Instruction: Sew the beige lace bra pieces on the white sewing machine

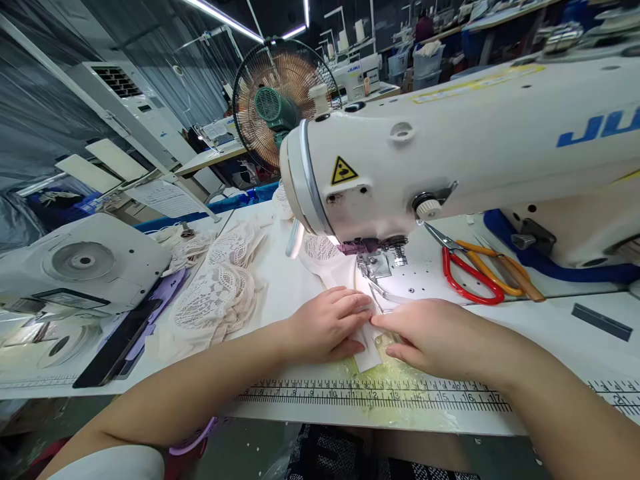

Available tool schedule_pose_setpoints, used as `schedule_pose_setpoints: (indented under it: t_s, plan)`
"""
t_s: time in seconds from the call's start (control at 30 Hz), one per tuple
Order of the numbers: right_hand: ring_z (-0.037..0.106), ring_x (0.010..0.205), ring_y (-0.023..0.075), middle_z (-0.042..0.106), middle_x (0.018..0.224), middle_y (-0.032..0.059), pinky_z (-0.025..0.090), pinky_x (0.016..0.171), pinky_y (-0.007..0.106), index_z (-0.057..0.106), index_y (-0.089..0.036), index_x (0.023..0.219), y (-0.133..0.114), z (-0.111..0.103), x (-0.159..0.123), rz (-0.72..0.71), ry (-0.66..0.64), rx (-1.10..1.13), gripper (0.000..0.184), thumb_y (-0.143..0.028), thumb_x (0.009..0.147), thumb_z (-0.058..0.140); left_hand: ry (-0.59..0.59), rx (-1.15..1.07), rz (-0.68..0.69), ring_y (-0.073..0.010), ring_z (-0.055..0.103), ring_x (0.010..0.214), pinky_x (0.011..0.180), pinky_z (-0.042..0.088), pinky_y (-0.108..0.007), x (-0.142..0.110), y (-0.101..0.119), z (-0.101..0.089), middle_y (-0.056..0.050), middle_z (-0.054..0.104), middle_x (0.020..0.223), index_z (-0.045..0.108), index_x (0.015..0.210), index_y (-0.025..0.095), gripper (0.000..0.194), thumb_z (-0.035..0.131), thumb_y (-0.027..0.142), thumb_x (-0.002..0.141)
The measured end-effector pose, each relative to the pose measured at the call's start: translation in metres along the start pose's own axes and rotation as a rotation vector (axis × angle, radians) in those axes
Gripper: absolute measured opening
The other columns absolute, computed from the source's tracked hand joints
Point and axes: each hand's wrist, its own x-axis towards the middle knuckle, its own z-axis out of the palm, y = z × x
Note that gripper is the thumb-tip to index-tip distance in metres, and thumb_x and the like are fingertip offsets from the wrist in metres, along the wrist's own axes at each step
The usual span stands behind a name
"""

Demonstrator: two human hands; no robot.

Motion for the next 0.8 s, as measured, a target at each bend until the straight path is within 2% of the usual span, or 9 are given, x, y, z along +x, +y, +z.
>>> schedule_pose_setpoints:
  t_s: [0.1, 0.27, 0.33, 0.43, 0.5, 0.6, 0.67, 0.8]
  plan:
    - [0.063, 0.069, 0.0193, 0.068, 0.079, 0.0022, 0.039, 0.053, 0.026, 0.062, -0.026, 0.106, -0.002, 0.0, 0.003, 0.021, -0.046, 0.001, 0.027, -0.031, 0.084, 0.047, 0.008, 0.014, 0.012, -0.0242, 0.053, 0.106, 0.091, 0.043, -0.037, 0.001, -0.009, -0.001, -0.014, 0.059, 0.115, 0.059, 0.109, 0.008, 0.043, 0.041, 0.041, 0.089]
    - [0.064, 0.068, 0.0211, 0.069, 0.08, 0.0037, 0.04, 0.053, 0.027, 0.059, -0.025, 0.115, -0.002, 0.004, 0.005, 0.071, -0.016, -0.046, 0.033, -0.032, 0.085, 0.046, 0.021, 0.043, 0.035, -0.0238, 0.056, 0.103, 0.09, 0.043, -0.041, 0.002, -0.02, -0.004, -0.013, 0.061, 0.113, 0.06, 0.106, 0.01, 0.037, 0.042, 0.037, 0.088]
    - [0.064, 0.07, 0.0217, 0.07, 0.081, 0.0041, 0.041, 0.053, 0.028, 0.058, -0.025, 0.119, 0.0, 0.007, 0.005, 0.066, 0.001, -0.056, 0.036, -0.032, 0.084, 0.048, 0.031, 0.058, 0.034, -0.0238, 0.054, 0.108, 0.097, 0.037, -0.048, 0.002, -0.021, -0.006, -0.011, 0.062, 0.113, 0.061, 0.105, 0.013, 0.033, 0.041, 0.034, 0.089]
    - [0.064, 0.073, 0.0228, 0.07, 0.084, 0.0042, 0.043, 0.055, 0.03, 0.057, -0.025, 0.119, 0.002, 0.009, 0.004, 0.07, -0.005, -0.071, 0.037, -0.033, 0.084, 0.048, 0.074, 0.102, 0.056, -0.0219, 0.053, 0.112, 0.107, 0.022, -0.056, 0.0, -0.019, -0.007, -0.008, 0.065, 0.11, 0.063, 0.099, 0.015, 0.028, 0.039, 0.026, 0.09]
    - [0.065, 0.075, 0.0231, 0.07, 0.086, 0.0045, 0.045, 0.057, 0.031, 0.058, -0.024, 0.118, 0.002, 0.01, 0.003, 0.08, -0.003, -0.071, 0.036, -0.033, 0.085, 0.048, 0.101, 0.137, 0.072, -0.0191, 0.053, 0.111, 0.111, 0.02, -0.051, -0.001, -0.016, -0.007, -0.006, 0.066, 0.107, 0.064, 0.093, 0.016, 0.027, 0.038, 0.02, 0.09]
    - [0.065, 0.076, 0.0229, 0.07, 0.09, 0.0062, 0.046, 0.059, 0.031, 0.056, -0.023, 0.12, 0.003, 0.011, 0.003, 0.069, 0.032, -0.074, 0.037, -0.033, 0.085, 0.048, 0.101, 0.149, 0.058, -0.0154, 0.058, 0.102, 0.109, 0.027, -0.04, -0.002, -0.012, -0.005, -0.005, 0.068, 0.101, 0.065, 0.083, 0.016, 0.027, 0.038, 0.016, 0.089]
    - [0.065, 0.076, 0.0226, 0.069, 0.09, 0.0068, 0.046, 0.059, 0.031, 0.055, -0.022, 0.122, 0.003, 0.012, 0.004, 0.06, 0.039, -0.088, 0.039, -0.033, 0.085, 0.047, 0.09, 0.114, 0.035, -0.0167, 0.059, 0.097, 0.107, 0.03, -0.042, -0.003, -0.01, -0.003, -0.006, 0.067, 0.1, 0.064, 0.083, 0.015, 0.027, 0.039, 0.022, 0.089]
    - [0.064, 0.072, 0.0226, 0.069, 0.085, 0.006, 0.045, 0.055, 0.03, 0.055, -0.019, 0.121, 0.0, 0.01, 0.005, 0.073, 0.001, -0.139, 0.039, -0.032, 0.085, 0.047, 0.073, 0.051, 0.019, -0.023, 0.057, 0.098, 0.099, 0.033, -0.053, -0.006, -0.009, -0.002, -0.01, 0.065, 0.103, 0.059, 0.108, 0.012, 0.042, 0.039, 0.044, 0.09]
